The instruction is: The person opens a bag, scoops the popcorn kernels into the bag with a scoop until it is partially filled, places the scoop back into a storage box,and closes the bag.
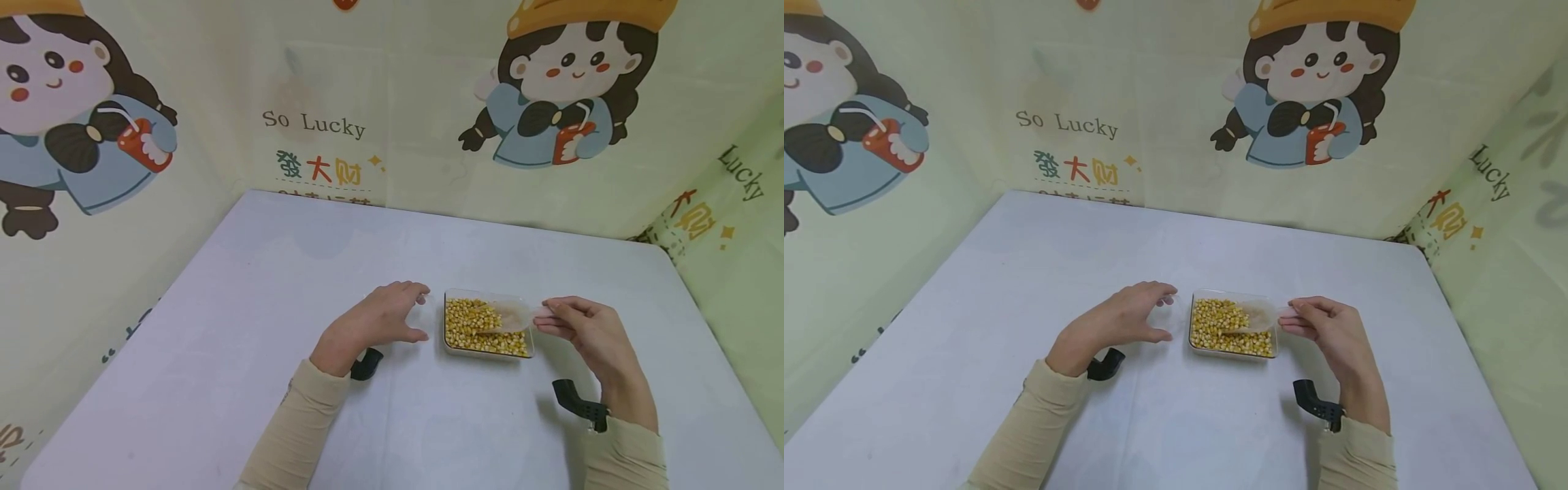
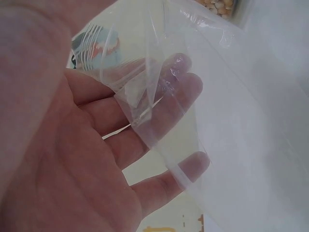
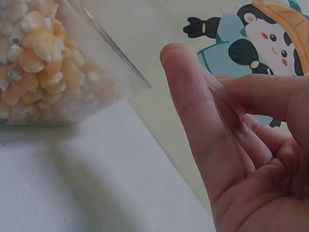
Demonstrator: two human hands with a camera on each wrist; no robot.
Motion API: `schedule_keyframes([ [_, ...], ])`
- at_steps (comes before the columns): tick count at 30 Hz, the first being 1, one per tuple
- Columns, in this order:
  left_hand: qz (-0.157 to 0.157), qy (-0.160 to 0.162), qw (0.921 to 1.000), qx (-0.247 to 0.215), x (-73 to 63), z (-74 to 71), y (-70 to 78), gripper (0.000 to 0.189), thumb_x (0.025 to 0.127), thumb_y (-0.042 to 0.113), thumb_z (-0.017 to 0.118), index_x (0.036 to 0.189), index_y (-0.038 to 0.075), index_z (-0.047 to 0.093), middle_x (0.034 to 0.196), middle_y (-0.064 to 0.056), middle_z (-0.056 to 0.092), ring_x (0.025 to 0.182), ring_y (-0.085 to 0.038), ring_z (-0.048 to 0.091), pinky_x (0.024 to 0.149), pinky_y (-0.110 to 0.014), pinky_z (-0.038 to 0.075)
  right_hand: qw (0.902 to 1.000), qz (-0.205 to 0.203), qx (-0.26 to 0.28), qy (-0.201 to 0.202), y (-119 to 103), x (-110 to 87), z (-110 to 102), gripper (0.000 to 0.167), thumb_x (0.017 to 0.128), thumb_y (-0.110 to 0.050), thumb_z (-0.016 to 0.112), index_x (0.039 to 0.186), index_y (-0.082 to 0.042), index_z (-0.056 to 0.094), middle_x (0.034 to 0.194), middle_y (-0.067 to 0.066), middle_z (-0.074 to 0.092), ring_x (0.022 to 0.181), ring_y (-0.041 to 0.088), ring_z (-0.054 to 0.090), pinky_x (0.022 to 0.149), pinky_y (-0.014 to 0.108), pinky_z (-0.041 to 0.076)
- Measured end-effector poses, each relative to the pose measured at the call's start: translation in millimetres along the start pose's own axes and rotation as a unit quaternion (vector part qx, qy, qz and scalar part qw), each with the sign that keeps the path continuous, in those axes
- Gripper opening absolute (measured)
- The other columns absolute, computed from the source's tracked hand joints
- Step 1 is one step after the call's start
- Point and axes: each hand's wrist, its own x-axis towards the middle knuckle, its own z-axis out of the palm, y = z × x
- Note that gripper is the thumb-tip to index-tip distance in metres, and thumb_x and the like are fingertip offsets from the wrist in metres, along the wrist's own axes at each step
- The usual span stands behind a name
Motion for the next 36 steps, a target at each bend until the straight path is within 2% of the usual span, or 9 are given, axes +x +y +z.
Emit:
schedule_keyframes([
  [7, 0.002, 0.001, 1.0000, 0.000, 0.8, 0.2, -1.2, 0.071, 0.085, 0.035, 0.079, 0.142, 0.008, 0.047, 0.130, -0.004, 0.062, 0.117, -0.021, 0.058, 0.099, -0.035, 0.047, 0.9998, 0.003, 0.019, -0.001, -0.2, -0.2, -2.8, 0.020, 0.099, -0.010, 0.060, 0.109, 0.006, 0.066, 0.094, 0.010, 0.077, 0.086, 0.019, 0.076, 0.079, 0.030, 0.058],
  [14, 0.004, 0.001, 1.0000, -0.004, 1.5, 1.5, -2.5, 0.070, 0.085, 0.035, 0.079, 0.141, 0.008, 0.048, 0.131, -0.005, 0.062, 0.116, -0.021, 0.058, 0.099, -0.035, 0.047, 0.9993, 0.012, 0.036, 0.000, 3.6, 0.2, -5.2, 0.015, 0.099, -0.010, 0.059, 0.104, 0.000, 0.069, 0.094, 0.010, 0.077, 0.086, 0.019, 0.076, 0.079, 0.030, 0.058],
  [36, 0.015, 0.008, 0.9999, 0.000, 0.8, 0.6, -2.2, 0.070, 0.085, 0.036, 0.078, 0.141, 0.006, 0.048, 0.130, -0.005, 0.062, 0.115, -0.021, 0.058, 0.098, -0.036, 0.048, 0.9962, 0.008, 0.086, 0.005, 8.3, 1.6, -10.1, 0.016, 0.100, -0.008, 0.055, 0.100, -0.002, 0.071, 0.092, 0.008, 0.077, 0.086, 0.017, 0.076, 0.078, 0.029, 0.058],
])
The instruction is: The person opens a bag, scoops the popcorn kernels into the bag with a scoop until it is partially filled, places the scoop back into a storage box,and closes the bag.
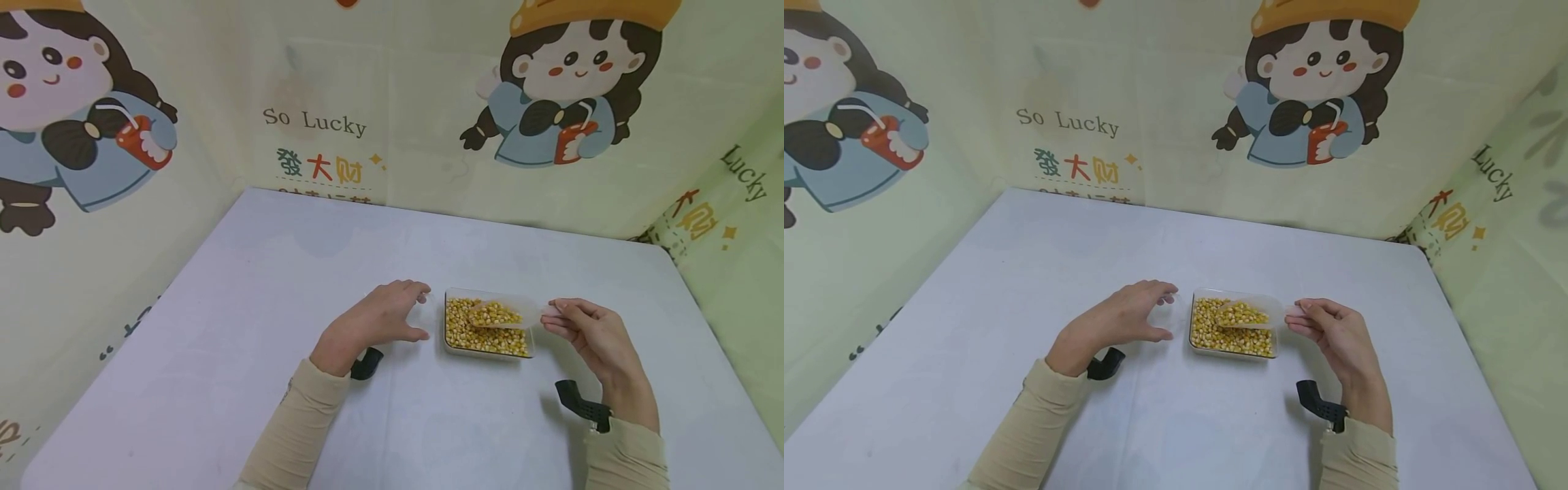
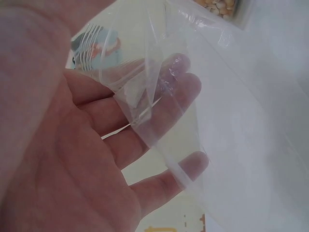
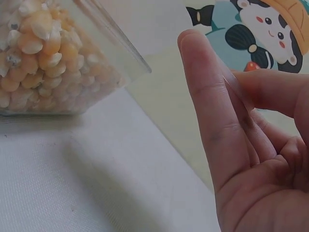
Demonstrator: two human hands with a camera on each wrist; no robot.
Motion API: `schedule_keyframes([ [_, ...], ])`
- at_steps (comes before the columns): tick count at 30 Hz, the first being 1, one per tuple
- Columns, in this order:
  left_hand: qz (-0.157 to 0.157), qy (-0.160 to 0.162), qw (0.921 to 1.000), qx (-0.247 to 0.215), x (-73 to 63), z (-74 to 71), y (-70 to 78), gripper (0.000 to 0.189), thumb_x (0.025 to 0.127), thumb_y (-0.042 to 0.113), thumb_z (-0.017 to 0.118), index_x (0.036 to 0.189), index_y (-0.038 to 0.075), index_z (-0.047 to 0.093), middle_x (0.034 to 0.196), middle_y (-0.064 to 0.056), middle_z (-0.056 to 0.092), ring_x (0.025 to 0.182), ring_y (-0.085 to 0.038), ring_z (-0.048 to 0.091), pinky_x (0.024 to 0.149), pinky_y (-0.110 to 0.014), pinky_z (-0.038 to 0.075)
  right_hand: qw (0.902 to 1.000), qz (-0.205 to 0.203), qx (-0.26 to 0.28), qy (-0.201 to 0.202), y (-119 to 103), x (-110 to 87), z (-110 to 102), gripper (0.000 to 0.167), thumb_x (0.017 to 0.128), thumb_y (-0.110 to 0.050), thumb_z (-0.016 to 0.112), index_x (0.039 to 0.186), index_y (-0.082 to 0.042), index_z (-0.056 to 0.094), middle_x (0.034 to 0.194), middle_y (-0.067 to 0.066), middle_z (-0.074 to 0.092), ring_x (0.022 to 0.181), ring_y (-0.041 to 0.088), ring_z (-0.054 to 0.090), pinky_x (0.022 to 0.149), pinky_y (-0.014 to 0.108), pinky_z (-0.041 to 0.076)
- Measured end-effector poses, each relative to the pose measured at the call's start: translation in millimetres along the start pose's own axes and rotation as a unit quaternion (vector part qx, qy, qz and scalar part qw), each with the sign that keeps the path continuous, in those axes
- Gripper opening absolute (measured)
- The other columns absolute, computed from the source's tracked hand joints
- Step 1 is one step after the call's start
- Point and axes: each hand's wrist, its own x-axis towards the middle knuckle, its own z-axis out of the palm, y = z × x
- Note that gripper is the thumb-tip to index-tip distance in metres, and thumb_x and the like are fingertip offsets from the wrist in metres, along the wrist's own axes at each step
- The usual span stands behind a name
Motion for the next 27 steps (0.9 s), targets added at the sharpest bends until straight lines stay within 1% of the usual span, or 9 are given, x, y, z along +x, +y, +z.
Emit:
schedule_keyframes([
  [5, -0.004, -0.002, 1.0000, -0.004, -0.7, -0.7, 0.3, 0.071, 0.085, 0.037, 0.078, 0.142, 0.007, 0.047, 0.131, -0.004, 0.061, 0.116, -0.022, 0.058, 0.098, -0.036, 0.047, 0.9998, -0.008, 0.018, -0.002, -0.8, 0.1, 0.3, 0.017, 0.101, -0.006, 0.054, 0.100, -0.002, 0.071, 0.093, 0.009, 0.077, 0.085, 0.017, 0.076, 0.077, 0.029, 0.058],
  [12, -0.002, -0.001, 1.0000, 0.002, 1.1, 0.7, -0.6, 0.070, 0.086, 0.037, 0.077, 0.142, 0.007, 0.047, 0.131, -0.004, 0.061, 0.116, -0.021, 0.058, 0.098, -0.036, 0.047, 0.9988, -0.016, 0.045, -0.005, -2.7, -0.5, 2.4, 0.018, 0.101, -0.004, 0.054, 0.099, -0.001, 0.072, 0.092, 0.010, 0.077, 0.085, 0.018, 0.076, 0.077, 0.030, 0.058],
  [23, 0.001, 0.005, 0.9999, 0.008, 1.7, 1.5, 0.1, 0.071, 0.085, 0.037, 0.077, 0.142, 0.008, 0.047, 0.130, -0.003, 0.062, 0.116, -0.021, 0.057, 0.099, -0.037, 0.047, 0.9983, -0.021, 0.053, -0.011, -7.4, -0.6, 7.4, 0.020, 0.101, -0.002, 0.052, 0.099, 0.000, 0.072, 0.092, 0.011, 0.077, 0.084, 0.019, 0.076, 0.077, 0.031, 0.058],
  [27, 0.001, 0.009, 1.0000, 0.002, 0.6, -1.4, 0.1, 0.071, 0.085, 0.037, 0.078, 0.142, 0.007, 0.047, 0.131, -0.005, 0.061, 0.117, -0.022, 0.057, 0.099, -0.038, 0.047, 0.9984, -0.021, 0.051, -0.009, -10.4, -0.5, 10.6, 0.019, 0.101, -0.003, 0.053, 0.099, 0.000, 0.071, 0.091, 0.011, 0.077, 0.084, 0.019, 0.076, 0.077, 0.031, 0.058],
])
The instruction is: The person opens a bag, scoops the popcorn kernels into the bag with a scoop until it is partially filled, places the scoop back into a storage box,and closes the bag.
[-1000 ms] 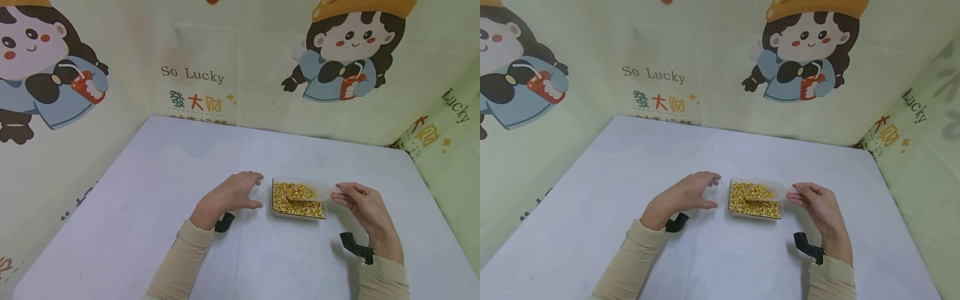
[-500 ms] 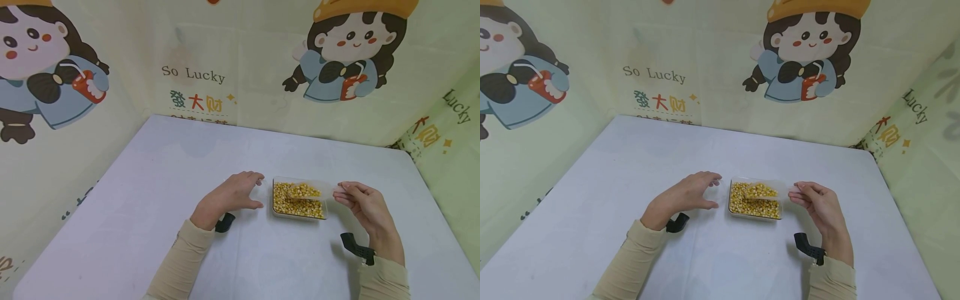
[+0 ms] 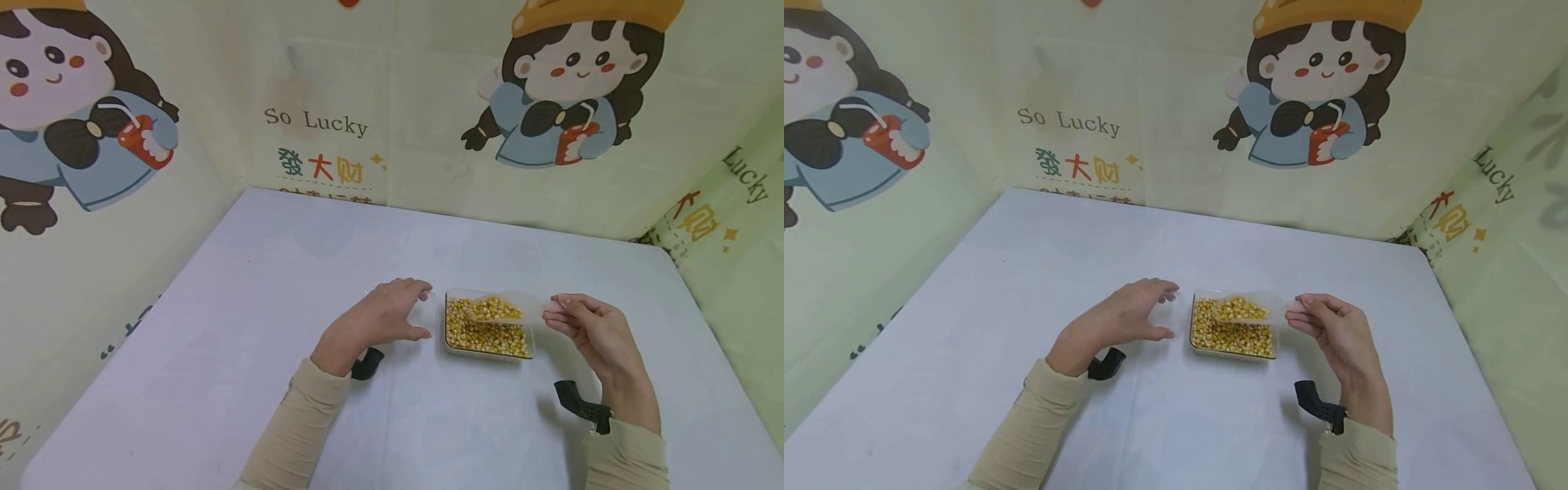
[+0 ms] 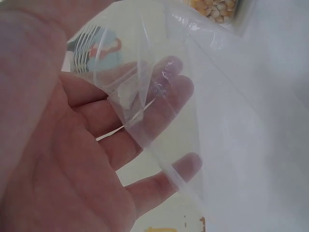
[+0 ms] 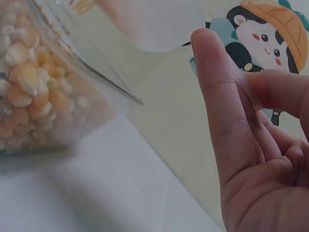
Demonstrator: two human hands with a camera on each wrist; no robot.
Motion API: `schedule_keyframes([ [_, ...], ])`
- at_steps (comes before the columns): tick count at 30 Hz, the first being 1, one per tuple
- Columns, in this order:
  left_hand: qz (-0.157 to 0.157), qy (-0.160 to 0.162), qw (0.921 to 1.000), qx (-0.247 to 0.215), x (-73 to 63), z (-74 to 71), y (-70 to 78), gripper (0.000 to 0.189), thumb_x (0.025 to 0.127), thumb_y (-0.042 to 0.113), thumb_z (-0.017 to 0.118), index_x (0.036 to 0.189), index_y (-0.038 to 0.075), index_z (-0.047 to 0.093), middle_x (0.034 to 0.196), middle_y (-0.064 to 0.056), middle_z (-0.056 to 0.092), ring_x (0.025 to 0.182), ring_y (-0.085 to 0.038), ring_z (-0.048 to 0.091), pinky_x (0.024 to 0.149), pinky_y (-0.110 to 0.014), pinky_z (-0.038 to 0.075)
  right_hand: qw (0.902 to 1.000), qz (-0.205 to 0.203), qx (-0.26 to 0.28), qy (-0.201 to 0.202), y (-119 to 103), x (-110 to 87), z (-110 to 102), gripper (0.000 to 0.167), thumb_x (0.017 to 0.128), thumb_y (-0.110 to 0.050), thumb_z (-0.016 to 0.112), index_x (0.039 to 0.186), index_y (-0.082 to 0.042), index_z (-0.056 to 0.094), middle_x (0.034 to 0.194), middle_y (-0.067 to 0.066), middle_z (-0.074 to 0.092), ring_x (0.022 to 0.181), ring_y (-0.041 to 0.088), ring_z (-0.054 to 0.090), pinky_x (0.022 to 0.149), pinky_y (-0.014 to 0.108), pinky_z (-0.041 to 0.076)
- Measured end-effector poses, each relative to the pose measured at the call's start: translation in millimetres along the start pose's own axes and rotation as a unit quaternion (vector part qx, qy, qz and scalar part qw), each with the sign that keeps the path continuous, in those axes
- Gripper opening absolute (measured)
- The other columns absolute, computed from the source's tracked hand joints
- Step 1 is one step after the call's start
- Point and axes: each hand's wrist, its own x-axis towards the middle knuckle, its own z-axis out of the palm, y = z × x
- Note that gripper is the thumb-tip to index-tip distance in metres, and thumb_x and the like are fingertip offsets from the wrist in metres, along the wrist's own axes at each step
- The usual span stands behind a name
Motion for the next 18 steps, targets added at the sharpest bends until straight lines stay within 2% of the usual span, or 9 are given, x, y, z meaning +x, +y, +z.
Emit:
schedule_keyframes([
  [13, -0.005, 0.009, 0.9998, -0.017, -1.0, -2.1, -0.3, 0.077, 0.084, 0.036, 0.079, 0.146, 0.008, 0.043, 0.134, -0.002, 0.059, 0.122, -0.021, 0.055, 0.103, -0.037, 0.046, 0.9999, -0.009, -0.005, -0.001, -1.0, -1.1, 7.8, 0.017, 0.100, -0.005, 0.055, 0.100, 0.000, 0.071, 0.094, 0.009, 0.076, 0.085, 0.018, 0.076, 0.077, 0.031, 0.058],
  [18, 0.009, 0.011, 0.9998, -0.016, -0.9, -2.0, 2.3, 0.082, 0.084, 0.035, 0.079, 0.148, 0.006, 0.039, 0.134, -0.003, 0.059, 0.124, -0.021, 0.053, 0.103, -0.037, 0.045, 0.9999, -0.012, -0.011, -0.004, -2.1, -0.5, 11.0, 0.017, 0.100, -0.005, 0.055, 0.101, 0.000, 0.071, 0.094, 0.009, 0.077, 0.084, 0.018, 0.076, 0.077, 0.031, 0.058],
])
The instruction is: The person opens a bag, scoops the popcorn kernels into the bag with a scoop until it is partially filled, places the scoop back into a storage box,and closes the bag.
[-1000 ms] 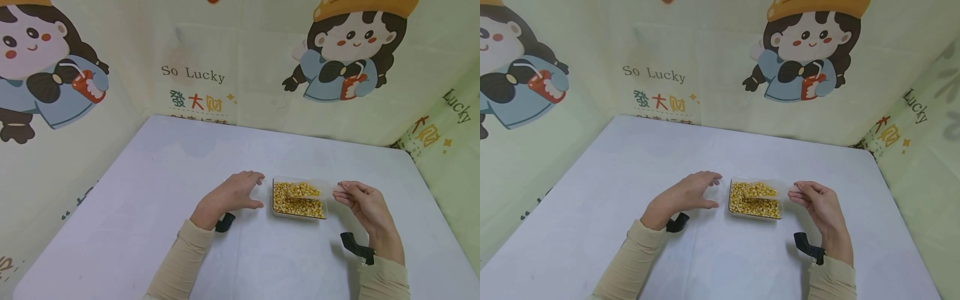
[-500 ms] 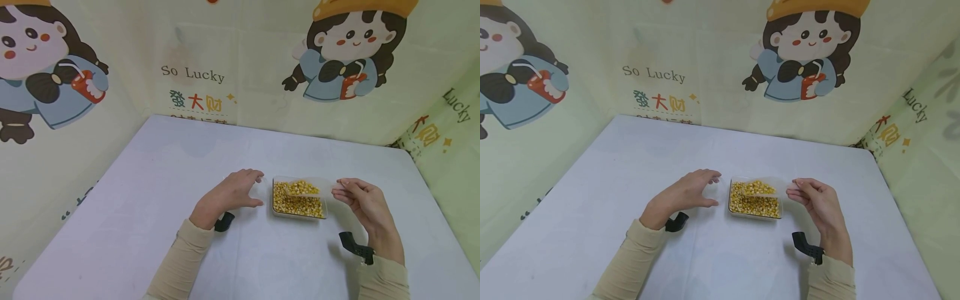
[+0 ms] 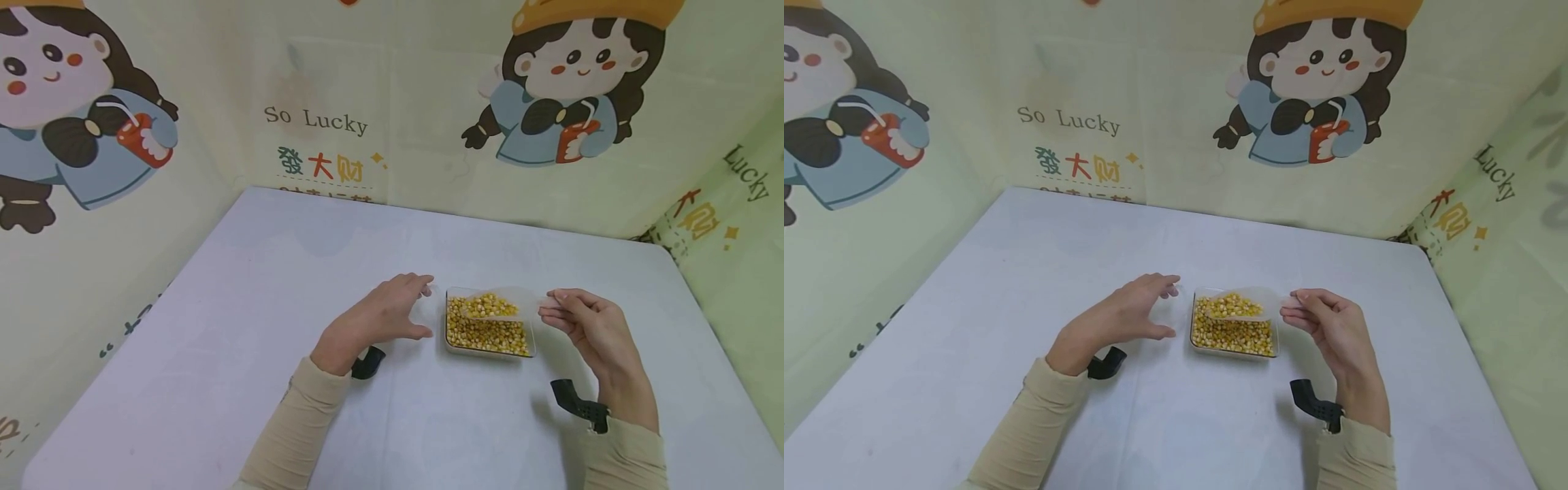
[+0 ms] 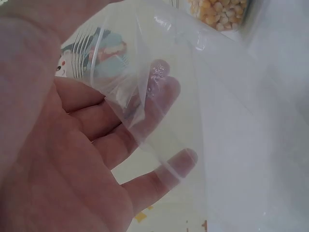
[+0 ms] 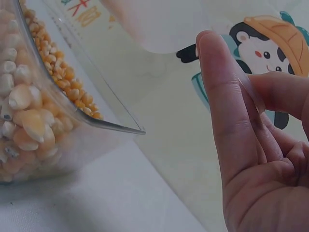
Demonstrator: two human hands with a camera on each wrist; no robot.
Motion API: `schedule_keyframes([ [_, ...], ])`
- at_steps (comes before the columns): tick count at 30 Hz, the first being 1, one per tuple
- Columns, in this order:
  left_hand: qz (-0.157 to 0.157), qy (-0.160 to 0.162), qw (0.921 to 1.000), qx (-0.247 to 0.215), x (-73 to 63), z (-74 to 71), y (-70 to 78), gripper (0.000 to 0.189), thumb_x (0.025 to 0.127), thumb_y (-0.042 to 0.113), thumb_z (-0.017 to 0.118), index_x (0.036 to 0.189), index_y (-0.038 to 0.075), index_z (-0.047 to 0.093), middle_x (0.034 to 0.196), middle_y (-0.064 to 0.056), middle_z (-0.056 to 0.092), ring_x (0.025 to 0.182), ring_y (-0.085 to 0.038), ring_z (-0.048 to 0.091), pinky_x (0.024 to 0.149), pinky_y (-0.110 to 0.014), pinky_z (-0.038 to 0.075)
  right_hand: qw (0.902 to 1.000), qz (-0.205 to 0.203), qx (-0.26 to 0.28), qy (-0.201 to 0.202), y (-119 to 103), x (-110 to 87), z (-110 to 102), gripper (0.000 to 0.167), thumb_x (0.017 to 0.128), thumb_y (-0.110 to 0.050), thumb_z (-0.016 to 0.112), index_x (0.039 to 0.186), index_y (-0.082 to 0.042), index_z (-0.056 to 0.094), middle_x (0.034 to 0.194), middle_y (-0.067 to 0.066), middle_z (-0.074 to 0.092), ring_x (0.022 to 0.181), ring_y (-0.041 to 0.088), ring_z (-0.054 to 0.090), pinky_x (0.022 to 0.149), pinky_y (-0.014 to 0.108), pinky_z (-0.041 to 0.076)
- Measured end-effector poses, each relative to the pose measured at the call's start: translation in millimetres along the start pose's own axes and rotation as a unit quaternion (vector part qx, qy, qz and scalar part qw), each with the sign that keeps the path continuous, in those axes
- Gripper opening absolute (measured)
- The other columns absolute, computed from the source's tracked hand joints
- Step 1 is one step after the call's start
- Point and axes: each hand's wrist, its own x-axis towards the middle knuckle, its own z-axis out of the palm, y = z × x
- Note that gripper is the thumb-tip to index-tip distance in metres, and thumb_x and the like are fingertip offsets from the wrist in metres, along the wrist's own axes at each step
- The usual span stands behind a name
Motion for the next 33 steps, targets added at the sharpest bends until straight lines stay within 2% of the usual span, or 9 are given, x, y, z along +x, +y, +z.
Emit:
schedule_keyframes([
  [6, 0.003, 0.006, 0.9999, -0.012, -0.2, 2.2, -0.1, 0.075, 0.083, 0.034, 0.080, 0.144, 0.008, 0.044, 0.134, -0.007, 0.058, 0.121, -0.023, 0.054, 0.101, -0.038, 0.046, 1.0000, -0.002, -0.004, -0.002, -1.2, 0.9, 2.1, 0.017, 0.100, -0.005, 0.054, 0.100, 0.000, 0.071, 0.091, 0.010, 0.077, 0.083, 0.018, 0.076, 0.077, 0.031, 0.058],
  [12, -0.008, 0.012, 0.9996, -0.026, 0.0, 3.8, -1.3, 0.074, 0.083, 0.035, 0.080, 0.142, 0.013, 0.043, 0.133, -0.005, 0.060, 0.121, -0.023, 0.055, 0.101, -0.039, 0.046, 0.9999, -0.005, -0.007, -0.008, -1.4, 1.5, 3.3, 0.018, 0.101, -0.005, 0.053, 0.100, 0.000, 0.071, 0.091, 0.010, 0.077, 0.084, 0.019, 0.076, 0.077, 0.030, 0.058],
  [16, -0.010, 0.013, 0.9994, -0.032, 0.8, 4.0, -0.8, 0.080, 0.083, 0.035, 0.080, 0.147, 0.012, 0.039, 0.133, -0.002, 0.062, 0.125, -0.022, 0.053, 0.104, -0.039, 0.044, 0.9999, -0.003, -0.005, -0.011, -1.5, 1.3, 3.6, 0.018, 0.101, -0.005, 0.053, 0.100, 0.000, 0.071, 0.092, 0.010, 0.077, 0.084, 0.018, 0.076, 0.077, 0.030, 0.058],
  [22, -0.008, 0.002, 0.9996, -0.028, 1.9, 4.2, 0.5, 0.088, 0.084, 0.033, 0.080, 0.153, 0.008, 0.030, 0.139, -0.001, 0.057, 0.130, -0.020, 0.049, 0.108, -0.037, 0.043, 0.9999, -0.001, -0.005, -0.012, -1.3, 0.9, 3.1, 0.018, 0.101, -0.004, 0.053, 0.100, -0.001, 0.071, 0.092, 0.009, 0.077, 0.084, 0.018, 0.076, 0.077, 0.030, 0.058],
  [27, 0.000, -0.005, 0.9998, -0.020, 2.6, 4.0, 1.2, 0.082, 0.086, 0.029, 0.078, 0.150, 0.006, 0.034, 0.138, -0.003, 0.056, 0.129, -0.021, 0.049, 0.105, -0.036, 0.045, 0.9999, 0.000, -0.007, -0.011, -1.3, 0.9, 2.7, 0.018, 0.101, -0.005, 0.053, 0.100, -0.001, 0.071, 0.092, 0.009, 0.077, 0.084, 0.018, 0.076, 0.077, 0.030, 0.058],
  [33, 0.000, -0.002, 0.9986, -0.054, 0.9, 5.1, 0.1, 0.073, 0.085, 0.026, 0.079, 0.145, 0.012, 0.040, 0.137, -0.008, 0.055, 0.126, -0.022, 0.051, 0.104, -0.037, 0.045, 0.9999, -0.002, -0.006, -0.014, -1.1, 1.6, 3.0, 0.018, 0.101, -0.004, 0.053, 0.101, -0.001, 0.071, 0.092, 0.009, 0.077, 0.084, 0.018, 0.076, 0.077, 0.030, 0.058],
])
